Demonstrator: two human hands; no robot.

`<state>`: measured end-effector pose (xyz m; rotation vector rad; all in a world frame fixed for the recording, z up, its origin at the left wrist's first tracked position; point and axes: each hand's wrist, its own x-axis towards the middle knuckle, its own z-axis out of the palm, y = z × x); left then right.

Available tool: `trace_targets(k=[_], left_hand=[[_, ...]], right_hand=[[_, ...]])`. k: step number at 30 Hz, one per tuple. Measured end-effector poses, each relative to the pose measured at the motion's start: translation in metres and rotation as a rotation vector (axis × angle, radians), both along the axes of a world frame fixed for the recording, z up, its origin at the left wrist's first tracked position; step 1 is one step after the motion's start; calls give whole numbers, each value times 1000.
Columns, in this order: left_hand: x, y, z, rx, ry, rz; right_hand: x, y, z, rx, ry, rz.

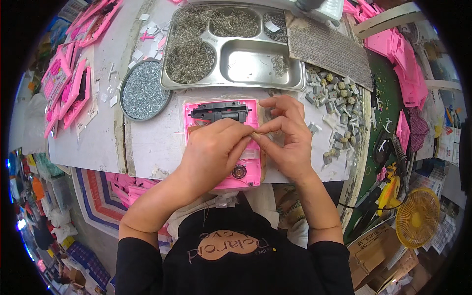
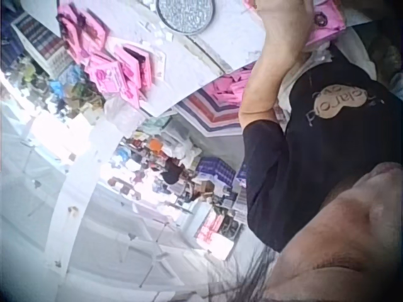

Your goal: Assembling the internal components of a pink electronic device, including soldering wires and securing with screws.

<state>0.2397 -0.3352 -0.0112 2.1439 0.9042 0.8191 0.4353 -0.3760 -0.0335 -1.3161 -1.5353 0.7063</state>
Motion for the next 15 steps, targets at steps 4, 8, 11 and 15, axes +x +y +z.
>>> trace_targets(k=[4, 8, 11, 15], left_hand=[[-2, 3, 8, -239, -20, 49], [-2, 2, 6, -222, -37, 49], [-6, 3, 7, -56, -10, 28], [-9, 1, 6, 29, -6, 49]], right_hand=[[1, -2, -4, -53, 60, 20], [2, -10, -2, -5, -102, -24], [33, -38, 14, 109, -337, -143], [150, -117, 12, 9, 99, -971]])
